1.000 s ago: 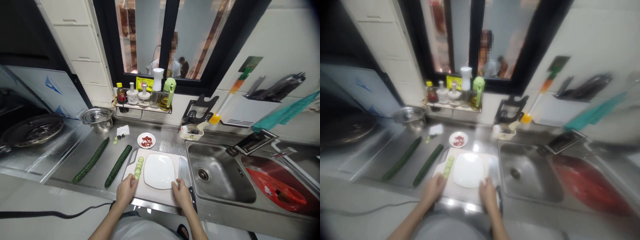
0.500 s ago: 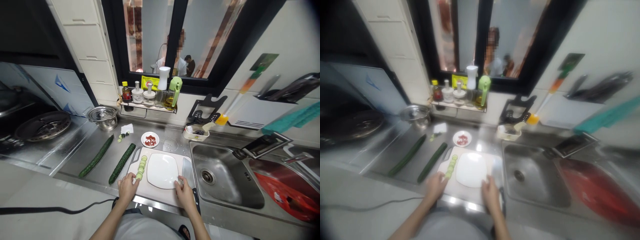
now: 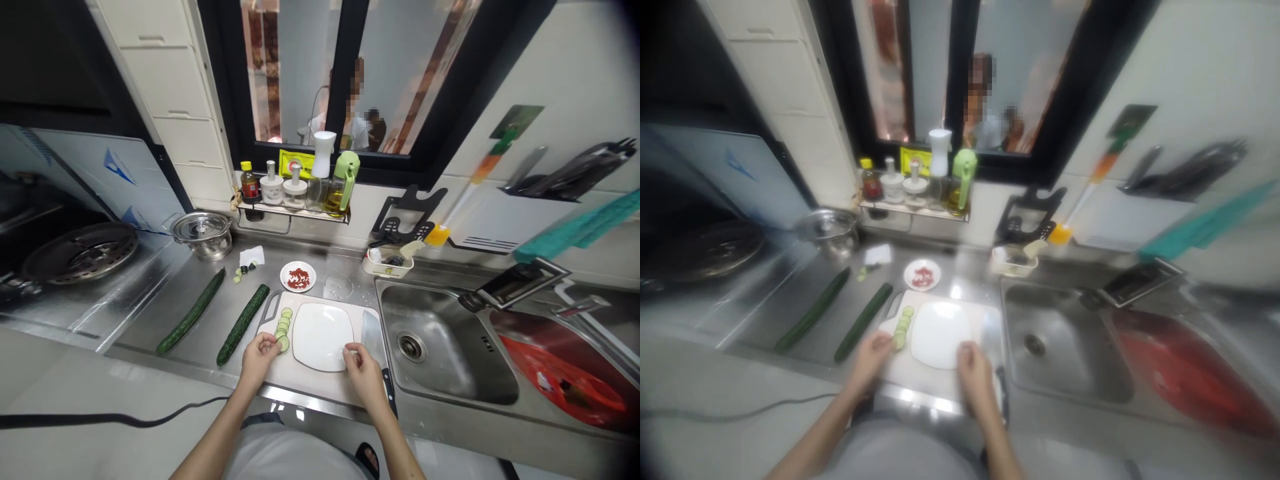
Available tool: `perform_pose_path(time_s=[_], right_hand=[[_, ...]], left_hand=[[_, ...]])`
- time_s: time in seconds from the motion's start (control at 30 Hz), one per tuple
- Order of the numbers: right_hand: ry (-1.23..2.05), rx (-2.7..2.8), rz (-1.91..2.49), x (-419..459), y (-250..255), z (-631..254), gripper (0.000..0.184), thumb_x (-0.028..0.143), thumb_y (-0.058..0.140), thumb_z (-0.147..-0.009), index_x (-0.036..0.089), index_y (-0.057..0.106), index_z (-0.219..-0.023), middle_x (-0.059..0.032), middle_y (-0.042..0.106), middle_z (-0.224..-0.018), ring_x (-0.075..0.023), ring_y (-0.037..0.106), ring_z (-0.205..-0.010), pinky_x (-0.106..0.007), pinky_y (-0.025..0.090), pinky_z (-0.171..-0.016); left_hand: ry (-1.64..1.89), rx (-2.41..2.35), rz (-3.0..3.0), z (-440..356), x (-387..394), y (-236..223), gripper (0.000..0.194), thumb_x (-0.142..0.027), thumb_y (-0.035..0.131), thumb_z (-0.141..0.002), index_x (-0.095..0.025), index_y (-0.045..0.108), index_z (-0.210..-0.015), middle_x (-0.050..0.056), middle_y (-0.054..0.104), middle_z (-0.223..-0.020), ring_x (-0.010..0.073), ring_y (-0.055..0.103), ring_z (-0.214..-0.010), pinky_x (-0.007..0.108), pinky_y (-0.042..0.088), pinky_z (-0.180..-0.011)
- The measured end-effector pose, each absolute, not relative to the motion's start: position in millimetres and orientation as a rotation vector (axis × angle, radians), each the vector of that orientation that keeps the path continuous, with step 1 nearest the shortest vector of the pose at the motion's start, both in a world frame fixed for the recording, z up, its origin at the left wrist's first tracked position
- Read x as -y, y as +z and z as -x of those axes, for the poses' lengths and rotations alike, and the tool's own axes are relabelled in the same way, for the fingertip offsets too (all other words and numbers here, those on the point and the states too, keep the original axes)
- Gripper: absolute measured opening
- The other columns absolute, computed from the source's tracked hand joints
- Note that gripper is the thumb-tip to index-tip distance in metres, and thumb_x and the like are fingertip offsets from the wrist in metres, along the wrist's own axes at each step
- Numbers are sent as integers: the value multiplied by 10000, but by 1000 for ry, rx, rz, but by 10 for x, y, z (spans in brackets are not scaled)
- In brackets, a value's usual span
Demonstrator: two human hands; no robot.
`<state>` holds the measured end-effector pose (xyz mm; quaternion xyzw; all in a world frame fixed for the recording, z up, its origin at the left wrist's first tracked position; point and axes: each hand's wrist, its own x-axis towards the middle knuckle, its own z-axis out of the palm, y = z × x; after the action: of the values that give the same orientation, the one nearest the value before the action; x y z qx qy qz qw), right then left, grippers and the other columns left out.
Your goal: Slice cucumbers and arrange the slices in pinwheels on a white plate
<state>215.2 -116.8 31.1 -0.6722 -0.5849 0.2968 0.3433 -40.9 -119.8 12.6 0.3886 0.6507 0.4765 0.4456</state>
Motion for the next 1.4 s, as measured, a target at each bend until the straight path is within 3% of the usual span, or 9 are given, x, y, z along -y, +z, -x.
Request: perform_pose_path(time_s=[0.1,0.3,0.47,0.67,0.83,1.03,1.2,1.4], right_hand=[[808,1596,1610,1092,558,-1974,369,501,489,-835,176,655,-889,-14,601,-620,-161,554,-586,-253,416,-558],[771,1822,1306,976,956,-1670,240,345,492,-892,208,651,-1009,-72,656,-972,-180,592,-875,-282,470,-726],[744,1948,1207,926,1090,-1598,202,310,518,-896,226,648,-1025,-72,642,-1014,-204,557,-998,-338,456,-839],[835,1925,1223,878,1055,-1560,139,276,534,-876,215,659,-888,-39,659,-869,-179,569,-862,-312,442,-789],[1061,1650,1272,786,967,-1572,158,285,536,-846,189,648,-791,-13,660,-747,-142,574,-702,-271,445,-699],[1069,1582,1285,710,957,-1637,163,308,561,-821,178,647,-775,-29,672,-780,-147,582,-735,-277,447,-722],[1041,1628,1242,743,963,-1642,181,336,541,-854,192,647,-830,-27,677,-825,-147,588,-769,-259,443,-689],[918,1776,1201,791,980,-1682,205,340,509,-892,207,660,-858,-41,678,-882,-160,571,-820,-281,435,-718]], left_hand=[[1245,-1508,-961,333,1108,393,346,-447,732,-605,-158,598,-738,8,618,-667,151,567,-644,252,417,-626],[1242,-1467,-1183,197,1051,799,210,-344,704,-657,-162,639,-738,8,635,-711,132,542,-656,240,424,-634],[1229,-1442,-1309,107,1050,930,162,-315,678,-686,-166,638,-735,-2,620,-699,115,502,-620,225,412,-597],[1203,-1437,-1378,32,1035,895,172,-333,674,-717,-170,652,-765,2,619,-705,124,506,-642,232,416,-615],[1284,-1430,-1285,41,1026,884,288,-336,699,-690,-174,639,-921,20,656,-795,121,532,-659,240,428,-649],[1107,-1275,-962,-1,1071,963,351,-483,647,-737,-160,579,-854,-30,566,-541,72,423,-454,191,298,-468],[966,-1123,-668,-57,1027,931,542,-546,657,-725,-173,545,-1101,-2,638,-653,57,430,-449,169,207,-419],[833,-943,-451,-36,908,850,456,-422,690,-736,-206,557,-1115,6,631,-790,55,514,-545,150,258,-433]])
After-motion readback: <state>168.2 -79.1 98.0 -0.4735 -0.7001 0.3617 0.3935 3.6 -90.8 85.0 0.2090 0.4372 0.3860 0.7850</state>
